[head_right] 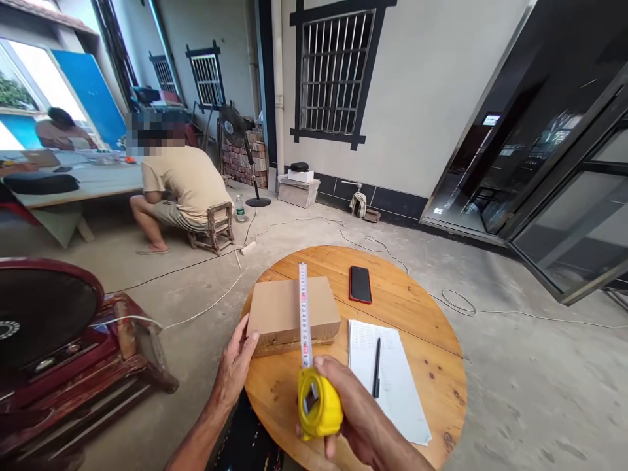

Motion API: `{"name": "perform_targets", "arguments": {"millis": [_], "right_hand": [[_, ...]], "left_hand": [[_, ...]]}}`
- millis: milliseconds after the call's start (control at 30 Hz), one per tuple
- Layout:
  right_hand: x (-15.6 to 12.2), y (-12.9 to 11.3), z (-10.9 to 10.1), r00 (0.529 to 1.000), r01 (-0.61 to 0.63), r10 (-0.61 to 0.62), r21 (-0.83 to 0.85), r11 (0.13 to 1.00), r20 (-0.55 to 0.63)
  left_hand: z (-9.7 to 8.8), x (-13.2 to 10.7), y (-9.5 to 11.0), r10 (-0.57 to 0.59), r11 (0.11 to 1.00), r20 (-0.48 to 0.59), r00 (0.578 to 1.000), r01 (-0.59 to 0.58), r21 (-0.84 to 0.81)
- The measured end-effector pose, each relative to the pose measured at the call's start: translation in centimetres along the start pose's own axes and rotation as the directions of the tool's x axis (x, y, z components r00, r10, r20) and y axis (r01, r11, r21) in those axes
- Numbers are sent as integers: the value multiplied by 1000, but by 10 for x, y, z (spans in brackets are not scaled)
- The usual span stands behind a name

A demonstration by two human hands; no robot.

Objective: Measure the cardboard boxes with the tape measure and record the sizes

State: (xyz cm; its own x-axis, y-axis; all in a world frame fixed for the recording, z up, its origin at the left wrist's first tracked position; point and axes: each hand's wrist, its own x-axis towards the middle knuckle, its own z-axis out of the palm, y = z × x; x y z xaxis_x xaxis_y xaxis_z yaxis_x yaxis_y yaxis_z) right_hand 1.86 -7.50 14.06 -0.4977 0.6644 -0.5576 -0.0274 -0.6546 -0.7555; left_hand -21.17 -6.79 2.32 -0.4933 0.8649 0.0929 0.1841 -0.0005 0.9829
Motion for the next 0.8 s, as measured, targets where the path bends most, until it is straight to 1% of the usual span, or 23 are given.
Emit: {"name": "perform_targets", "arguments": {"millis": [67,167,267,367,633,733,800], "right_hand": [[6,7,3,998,-58,57,30,998,11],[13,10,3,994,-110,109,55,992,25],[11,13,2,991,-130,129,41,991,27],[7,18,1,992,-126,126,21,992,-8],[8,26,3,996,-77,76,-43,996,-36],[4,31,1,999,42,-42,-78,996,-2],[-2,34,-5,992,122,-118,-121,985,44]], "left_hand": [[1,1,1,-3,1000,-13,1000,3,5],[1,1,2,19,1000,-22,1000,-19,-6],[1,2,0,22,1000,-16,1000,-22,-8],[1,2,-2,0,1000,-11,1000,0,-6],[3,1,0,-39,999,-6,999,39,-16],[4,1,-1,-43,999,-4,999,42,-25],[1,0,1,-43,999,-44,998,42,-24]]}}
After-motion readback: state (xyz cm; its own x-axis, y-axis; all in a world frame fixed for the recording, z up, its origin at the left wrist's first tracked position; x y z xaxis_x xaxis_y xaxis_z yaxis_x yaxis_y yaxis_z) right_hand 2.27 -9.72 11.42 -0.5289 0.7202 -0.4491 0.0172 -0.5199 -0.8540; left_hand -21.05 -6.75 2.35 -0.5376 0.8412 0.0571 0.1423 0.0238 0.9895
